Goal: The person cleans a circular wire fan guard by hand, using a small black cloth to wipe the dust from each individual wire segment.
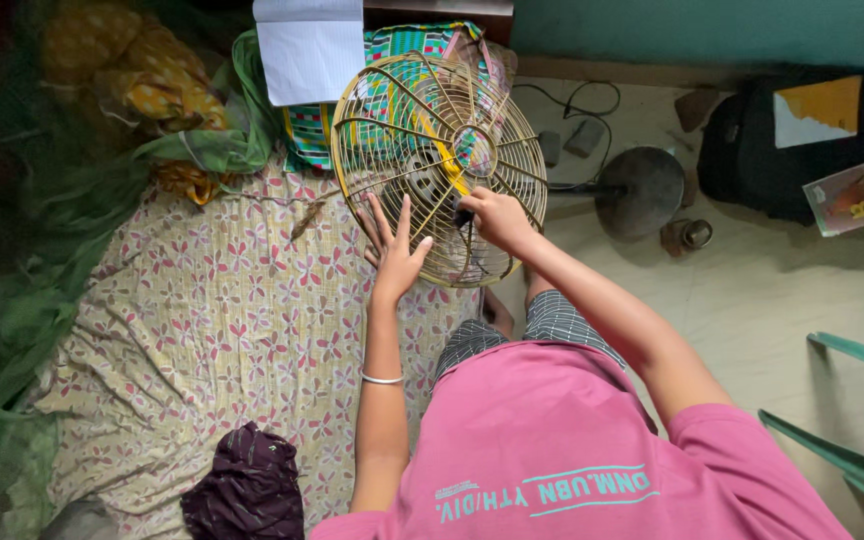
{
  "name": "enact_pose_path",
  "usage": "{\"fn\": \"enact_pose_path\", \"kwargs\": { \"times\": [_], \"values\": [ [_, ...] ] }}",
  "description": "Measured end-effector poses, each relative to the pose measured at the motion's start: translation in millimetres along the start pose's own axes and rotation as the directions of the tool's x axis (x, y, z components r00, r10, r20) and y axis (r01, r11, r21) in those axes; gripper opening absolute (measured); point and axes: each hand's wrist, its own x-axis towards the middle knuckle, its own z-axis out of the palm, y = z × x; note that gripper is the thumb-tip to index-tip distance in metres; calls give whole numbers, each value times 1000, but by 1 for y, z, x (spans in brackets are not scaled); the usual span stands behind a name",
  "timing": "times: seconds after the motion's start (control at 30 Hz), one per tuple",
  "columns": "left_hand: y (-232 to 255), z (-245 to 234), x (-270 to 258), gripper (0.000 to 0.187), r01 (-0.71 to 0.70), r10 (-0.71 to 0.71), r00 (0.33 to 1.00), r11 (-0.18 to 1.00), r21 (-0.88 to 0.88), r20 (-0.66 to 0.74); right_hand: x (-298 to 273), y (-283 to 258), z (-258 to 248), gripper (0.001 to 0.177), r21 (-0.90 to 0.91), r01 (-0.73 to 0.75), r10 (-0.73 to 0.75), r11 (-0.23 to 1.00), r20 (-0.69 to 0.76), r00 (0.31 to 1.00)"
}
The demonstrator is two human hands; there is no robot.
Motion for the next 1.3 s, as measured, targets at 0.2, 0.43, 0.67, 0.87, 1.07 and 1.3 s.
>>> {"fn": "enact_pose_path", "kwargs": {
  "times": [0.2,0.43,0.67,0.87,1.07,1.3],
  "values": [
    [-14,-29,-8,95,-200,200,979,980,-11,29,25,0,-43,24,-246,107,-13,963,356,935],
    [-3,-36,-13,100,-167,166,985,986,26,39,13,-37,-33,30,28,27,-23,999,-135,991],
    [-6,-37,-12,100,-229,229,973,971,73,9,-19,-16,3,25,-138,2,-12,990,-70,997],
    [-15,-31,-9,100,-274,281,960,942,194,-12,-4,-29,-49,25,-179,-54,41,982,-74,996],
    [-15,-32,-9,98,-280,298,954,916,287,-22,-3,-58,-52,31,193,-168,208,967,-205,956],
    [-16,-36,-7,93,-274,304,950,921,279,-69,-37,-89,27,36,52,-10,23,999,-267,963]
  ]
}}
